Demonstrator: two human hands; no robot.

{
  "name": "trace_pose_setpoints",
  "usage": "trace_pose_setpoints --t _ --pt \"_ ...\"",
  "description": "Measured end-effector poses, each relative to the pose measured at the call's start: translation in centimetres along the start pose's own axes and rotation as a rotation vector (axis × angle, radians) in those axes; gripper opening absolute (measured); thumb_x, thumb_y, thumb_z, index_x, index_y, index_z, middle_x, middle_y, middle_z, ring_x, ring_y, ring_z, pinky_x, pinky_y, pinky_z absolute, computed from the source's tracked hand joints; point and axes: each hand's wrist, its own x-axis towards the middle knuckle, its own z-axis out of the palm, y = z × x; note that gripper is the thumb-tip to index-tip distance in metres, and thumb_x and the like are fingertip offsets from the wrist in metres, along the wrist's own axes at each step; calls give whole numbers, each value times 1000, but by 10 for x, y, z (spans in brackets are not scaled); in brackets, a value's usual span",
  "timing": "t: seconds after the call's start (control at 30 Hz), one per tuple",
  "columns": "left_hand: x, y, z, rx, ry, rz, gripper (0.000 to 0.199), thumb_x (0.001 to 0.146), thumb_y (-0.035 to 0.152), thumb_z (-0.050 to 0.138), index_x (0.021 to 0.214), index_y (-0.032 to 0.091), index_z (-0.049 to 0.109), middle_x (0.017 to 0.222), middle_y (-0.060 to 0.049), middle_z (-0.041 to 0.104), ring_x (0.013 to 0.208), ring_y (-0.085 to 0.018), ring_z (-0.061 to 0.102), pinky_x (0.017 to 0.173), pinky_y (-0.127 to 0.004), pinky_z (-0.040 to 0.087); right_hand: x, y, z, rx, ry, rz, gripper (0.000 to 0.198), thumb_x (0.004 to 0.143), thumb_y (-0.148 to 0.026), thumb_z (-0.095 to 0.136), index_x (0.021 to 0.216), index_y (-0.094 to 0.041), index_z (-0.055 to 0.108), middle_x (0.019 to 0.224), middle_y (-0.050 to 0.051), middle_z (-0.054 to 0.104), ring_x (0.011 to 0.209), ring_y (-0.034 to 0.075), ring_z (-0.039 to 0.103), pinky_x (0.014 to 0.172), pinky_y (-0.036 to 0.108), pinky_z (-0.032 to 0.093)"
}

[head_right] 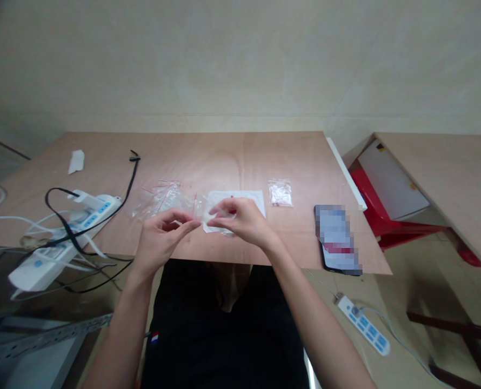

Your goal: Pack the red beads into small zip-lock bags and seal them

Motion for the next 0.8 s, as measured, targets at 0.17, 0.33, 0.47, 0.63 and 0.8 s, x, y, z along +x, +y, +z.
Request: trace_pose_setpoints --t 0.17,0.33,0.47,0.63,0.8 --pt "0 5 -23 189 -330 88 23 76 39 75 64 20 70 59 1 66 53 -11 54 51 -22 39 -15 7 -9 11 -149 56 33 75 -46 74 64 -16 66 64 1 65 63 12 58 62 27 43" --pt "0 19 -24 334 -434 224 10 86 26 66 77 21 67 71 3 67 67 -12 60 63 -23 44 -22 -3 -7 119 -81 -75 44 71 -39 80 106 -19 61 96 4 71 89 16 65 82 31 50" --pt "-2 25 -19 426 -470 324 9 92 24 58 87 22 66 86 0 68 81 -15 63 76 -28 46 -21 -16 -10 61 -89 -164 14 88 -29 61 98 -20 59 92 2 69 81 13 65 76 29 51" --pt "-3 14 -13 346 -372 322 10 94 23 55 94 23 64 94 -2 66 89 -15 64 83 -30 49 -22 -16 -10 -10 -96 -144 6 83 -16 57 83 -18 62 80 0 66 66 9 59 64 25 48" --pt "-18 2 10 185 -47 228 69 77 38 76 134 22 40 117 -10 63 103 -21 64 90 -36 53 -32 -12 6 129 76 -60 9 81 -19 63 90 -19 61 79 0 63 67 10 62 64 24 52"
